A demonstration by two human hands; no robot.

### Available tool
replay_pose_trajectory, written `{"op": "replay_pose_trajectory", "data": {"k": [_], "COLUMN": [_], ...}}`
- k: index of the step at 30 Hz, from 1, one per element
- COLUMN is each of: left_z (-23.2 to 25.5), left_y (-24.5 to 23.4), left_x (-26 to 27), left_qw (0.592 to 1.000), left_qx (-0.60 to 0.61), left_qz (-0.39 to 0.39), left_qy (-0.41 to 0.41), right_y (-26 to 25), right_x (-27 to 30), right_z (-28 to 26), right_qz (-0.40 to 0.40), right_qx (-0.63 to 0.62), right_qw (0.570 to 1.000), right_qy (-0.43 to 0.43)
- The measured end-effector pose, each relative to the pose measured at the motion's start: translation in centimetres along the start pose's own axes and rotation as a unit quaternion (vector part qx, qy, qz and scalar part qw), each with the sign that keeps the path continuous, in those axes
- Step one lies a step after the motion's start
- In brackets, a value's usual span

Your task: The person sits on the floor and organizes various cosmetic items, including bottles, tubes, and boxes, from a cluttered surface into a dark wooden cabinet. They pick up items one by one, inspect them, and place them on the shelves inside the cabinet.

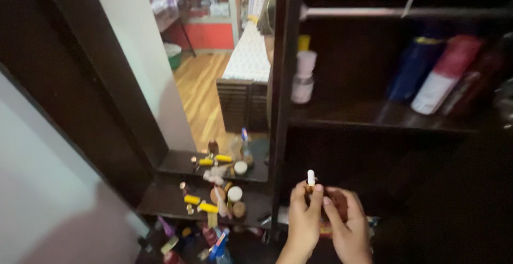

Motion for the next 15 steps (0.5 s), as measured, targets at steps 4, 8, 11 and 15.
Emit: {"op": "replay_pose_trajectory", "data": {"k": [4,8,11,15], "left_z": [2.4,6.0,8.2,10.0], "left_y": [2.3,3.6,4.4,5.3], "left_x": [0.0,0.0,0.4,-0.4], "left_qw": [0.992,0.967,0.963,0.990], "left_qx": [-0.070,-0.159,-0.163,-0.045], "left_qz": [-0.013,0.025,0.030,-0.015], "left_qy": [0.104,0.196,0.213,0.135], "right_y": [-1.0,-2.1,-3.4,-4.6], "right_x": [-1.3,-2.2,-3.5,-5.0], "right_z": [-4.3,-6.3,-7.9,-10.7], "right_qz": [-0.040,-0.050,-0.041,-0.052], "right_qx": [-0.049,-0.073,-0.028,0.019], "right_qw": [0.978,0.989,0.993,0.985], "right_qy": [-0.196,-0.121,-0.107,-0.163]}}
Point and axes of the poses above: each hand's wrist, its own x-axis away from the middle knuckle, its own y-axis out of the palm, z = x × y, the point moved 1 cm from there along -x, towards the middle knuckle, and after that the axes turned 7 degrees about -y, right-handed, at the moved point
